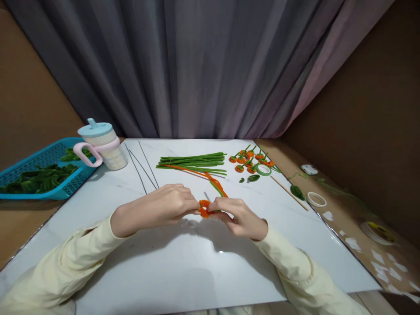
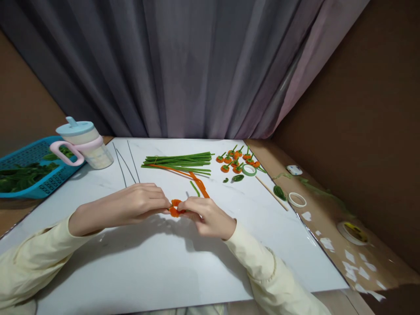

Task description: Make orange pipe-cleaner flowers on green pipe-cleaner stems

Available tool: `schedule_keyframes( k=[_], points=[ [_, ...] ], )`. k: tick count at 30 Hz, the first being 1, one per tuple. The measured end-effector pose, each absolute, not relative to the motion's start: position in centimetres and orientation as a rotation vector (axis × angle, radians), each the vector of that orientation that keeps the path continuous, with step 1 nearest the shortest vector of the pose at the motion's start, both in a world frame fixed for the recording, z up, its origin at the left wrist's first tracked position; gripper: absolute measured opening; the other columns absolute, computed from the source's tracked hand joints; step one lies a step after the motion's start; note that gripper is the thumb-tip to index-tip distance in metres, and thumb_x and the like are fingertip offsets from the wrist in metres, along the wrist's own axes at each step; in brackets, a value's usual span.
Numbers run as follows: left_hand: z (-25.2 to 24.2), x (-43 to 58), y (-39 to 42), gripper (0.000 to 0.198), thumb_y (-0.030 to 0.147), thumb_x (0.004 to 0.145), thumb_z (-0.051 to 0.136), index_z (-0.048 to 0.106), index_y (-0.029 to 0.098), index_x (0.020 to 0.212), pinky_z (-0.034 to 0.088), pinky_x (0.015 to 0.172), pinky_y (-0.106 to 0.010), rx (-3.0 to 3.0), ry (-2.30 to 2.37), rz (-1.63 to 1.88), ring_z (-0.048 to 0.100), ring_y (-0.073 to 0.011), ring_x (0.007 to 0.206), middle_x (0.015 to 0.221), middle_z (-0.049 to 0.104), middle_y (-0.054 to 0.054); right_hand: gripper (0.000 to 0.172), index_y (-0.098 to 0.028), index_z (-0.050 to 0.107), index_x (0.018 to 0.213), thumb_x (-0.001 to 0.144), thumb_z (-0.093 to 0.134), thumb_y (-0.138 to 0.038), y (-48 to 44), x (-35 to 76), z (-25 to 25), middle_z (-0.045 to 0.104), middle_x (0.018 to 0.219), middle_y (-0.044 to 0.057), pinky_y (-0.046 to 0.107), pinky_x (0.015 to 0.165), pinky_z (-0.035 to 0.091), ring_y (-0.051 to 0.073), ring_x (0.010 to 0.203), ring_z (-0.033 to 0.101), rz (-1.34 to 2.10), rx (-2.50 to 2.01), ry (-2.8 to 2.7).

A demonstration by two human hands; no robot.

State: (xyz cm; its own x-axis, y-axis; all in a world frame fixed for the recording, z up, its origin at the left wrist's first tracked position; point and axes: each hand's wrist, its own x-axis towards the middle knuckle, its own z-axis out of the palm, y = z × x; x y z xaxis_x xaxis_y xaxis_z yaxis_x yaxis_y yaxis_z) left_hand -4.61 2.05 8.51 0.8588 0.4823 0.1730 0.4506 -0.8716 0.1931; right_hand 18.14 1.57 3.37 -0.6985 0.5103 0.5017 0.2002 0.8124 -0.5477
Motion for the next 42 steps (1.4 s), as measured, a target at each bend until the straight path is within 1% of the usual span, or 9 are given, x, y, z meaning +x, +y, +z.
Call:
schedule_keyframes(
  k=[4,9,14,19,28,31,35,37,42],
  points=[
    [8.8,-4.5,2.2,0.018,0.018,0.090,0.041,0.059,0.018,0.093,0.042,0.069,-0.026,2.831,0.734,0.197,0.058,-0.0173,0.076,0.081,0.063,-0.006,0.011,-0.017,0.055,0.091,0.088,0.044,-0.016,1.7,18.1,3.3,0.064,0.082,0.006,0.022,0.064,0.047,0.012,0.070,0.058,0.700,-0.544,-2.326],
    [9.5,-4.4,2.1,0.020,0.028,0.088,0.049,0.050,0.017,0.105,0.042,0.070,-0.026,2.647,0.768,0.163,0.058,-0.0181,0.082,0.096,0.062,-0.007,0.010,-0.016,0.054,0.093,0.087,0.047,-0.019,1.7,18.1,3.3,0.065,0.084,0.006,0.023,0.064,0.048,0.012,0.067,0.058,0.817,-0.544,-2.351],
    [9.5,-4.3,1.7,0.016,0.022,0.087,0.047,0.047,0.017,0.102,0.040,0.063,-0.024,2.553,0.728,0.129,0.058,-0.0158,0.074,0.091,0.060,-0.005,0.011,-0.016,0.053,0.094,0.087,0.046,-0.021,1.5,18.0,3.5,0.064,0.084,0.007,0.023,0.064,0.048,0.012,0.067,0.057,0.846,-0.530,-2.358],
    [9.1,-4.6,1.9,0.015,0.018,0.086,0.047,0.047,0.018,0.101,0.041,0.067,-0.023,2.534,0.630,0.166,0.058,-0.0157,0.079,0.094,0.061,-0.005,0.012,-0.015,0.053,0.093,0.086,0.043,-0.016,1.5,18.0,3.6,0.063,0.084,0.008,0.023,0.063,0.047,0.013,0.070,0.057,0.835,-0.509,-2.412],
    [9.2,-4.9,2.8,0.013,0.022,0.088,0.048,0.051,0.017,0.100,0.041,0.071,-0.021,2.443,0.562,0.156,0.059,-0.0134,0.083,0.095,0.062,-0.004,0.017,-0.014,0.052,0.096,0.083,0.040,-0.011,1.4,18.1,3.5,0.063,0.086,0.009,0.023,0.063,0.046,0.013,0.072,0.058,0.814,-0.466,-2.457],
    [9.3,-4.8,2.4,0.020,0.028,0.088,0.050,0.051,0.018,0.105,0.041,0.070,-0.023,2.485,0.648,0.132,0.059,-0.0156,0.084,0.098,0.062,-0.005,0.017,-0.014,0.052,0.096,0.084,0.041,-0.012,1.4,18.1,3.6,0.063,0.087,0.009,0.023,0.064,0.046,0.014,0.073,0.058,0.807,-0.490,-2.465],
    [9.0,-4.4,1.9,0.042,0.043,0.081,0.059,0.050,0.017,0.112,0.041,0.074,-0.025,2.509,0.674,0.152,0.058,-0.0197,0.089,0.107,0.059,-0.009,0.018,-0.014,0.051,0.097,0.083,0.041,-0.010,1.2,17.9,3.5,0.063,0.090,0.009,0.026,0.067,0.047,0.015,0.077,0.058,0.775,-0.492,-2.531],
    [8.6,-4.0,1.7,0.042,0.045,0.080,0.060,0.053,0.017,0.110,0.041,0.071,-0.024,2.481,0.668,0.164,0.059,-0.0194,0.087,0.103,0.061,-0.009,0.021,-0.015,0.050,0.099,0.082,0.041,-0.008,1.0,17.7,3.5,0.063,0.090,0.009,0.027,0.069,0.047,0.016,0.079,0.058,0.749,-0.467,-2.565],
    [8.3,-3.7,2.2,0.027,0.039,0.084,0.056,0.061,0.017,0.100,0.038,0.063,-0.021,2.380,0.675,0.117,0.058,-0.0142,0.071,0.083,0.064,-0.003,0.024,-0.015,0.045,0.104,0.081,0.041,-0.006,0.8,17.6,3.3,0.062,0.092,0.010,0.026,0.067,0.047,0.016,0.078,0.058,0.731,-0.486,-2.516]
  ],
)
